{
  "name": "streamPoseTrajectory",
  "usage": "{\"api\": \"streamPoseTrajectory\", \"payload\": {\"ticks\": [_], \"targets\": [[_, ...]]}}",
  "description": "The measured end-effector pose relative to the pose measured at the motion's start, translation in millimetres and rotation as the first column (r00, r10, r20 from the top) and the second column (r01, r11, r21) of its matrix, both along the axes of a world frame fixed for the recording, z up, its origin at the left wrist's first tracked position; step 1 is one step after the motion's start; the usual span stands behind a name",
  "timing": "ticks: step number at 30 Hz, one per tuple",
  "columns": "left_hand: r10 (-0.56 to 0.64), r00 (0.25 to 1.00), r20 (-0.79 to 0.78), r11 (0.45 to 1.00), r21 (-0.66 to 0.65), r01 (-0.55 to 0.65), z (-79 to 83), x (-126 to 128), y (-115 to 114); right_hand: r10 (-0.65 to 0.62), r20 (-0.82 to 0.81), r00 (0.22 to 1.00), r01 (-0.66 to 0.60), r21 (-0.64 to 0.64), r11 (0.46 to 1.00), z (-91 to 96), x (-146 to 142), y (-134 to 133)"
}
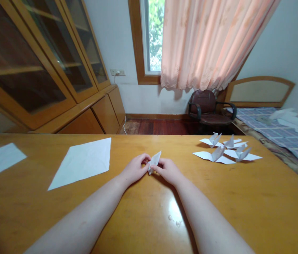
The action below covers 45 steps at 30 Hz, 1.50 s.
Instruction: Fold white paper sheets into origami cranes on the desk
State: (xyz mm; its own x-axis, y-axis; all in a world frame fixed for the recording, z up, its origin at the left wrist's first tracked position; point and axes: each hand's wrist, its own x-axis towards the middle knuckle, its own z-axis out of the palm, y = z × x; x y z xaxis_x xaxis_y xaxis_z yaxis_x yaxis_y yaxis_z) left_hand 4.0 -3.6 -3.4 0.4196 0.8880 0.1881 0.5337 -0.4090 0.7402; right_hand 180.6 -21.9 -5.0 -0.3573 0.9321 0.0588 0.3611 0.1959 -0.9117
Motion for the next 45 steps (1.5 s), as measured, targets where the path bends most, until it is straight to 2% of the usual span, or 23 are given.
{"api": "streamPoseTrajectory", "payload": {"ticks": [22,32,45], "targets": [[-0.021,0.999,0.047,0.998,-0.055,0.023,2.9,0.3,-0.2,0.017,-0.016,1.0,-0.017,0.003,1.0,1.3,0.7,-0.6],[0.009,1.0,0.024,0.999,-0.042,-0.008,3.9,1.6,-0.2,0.01,0.016,1.0,-0.011,0.011,1.0,2.3,0.7,-0.6],[-0.013,1.0,-0.012,1.0,-0.011,0.013,1.5,-0.3,0.6,0.018,-0.033,0.999,-0.017,0.026,1.0,1.7,1.1,-1.3]]}}
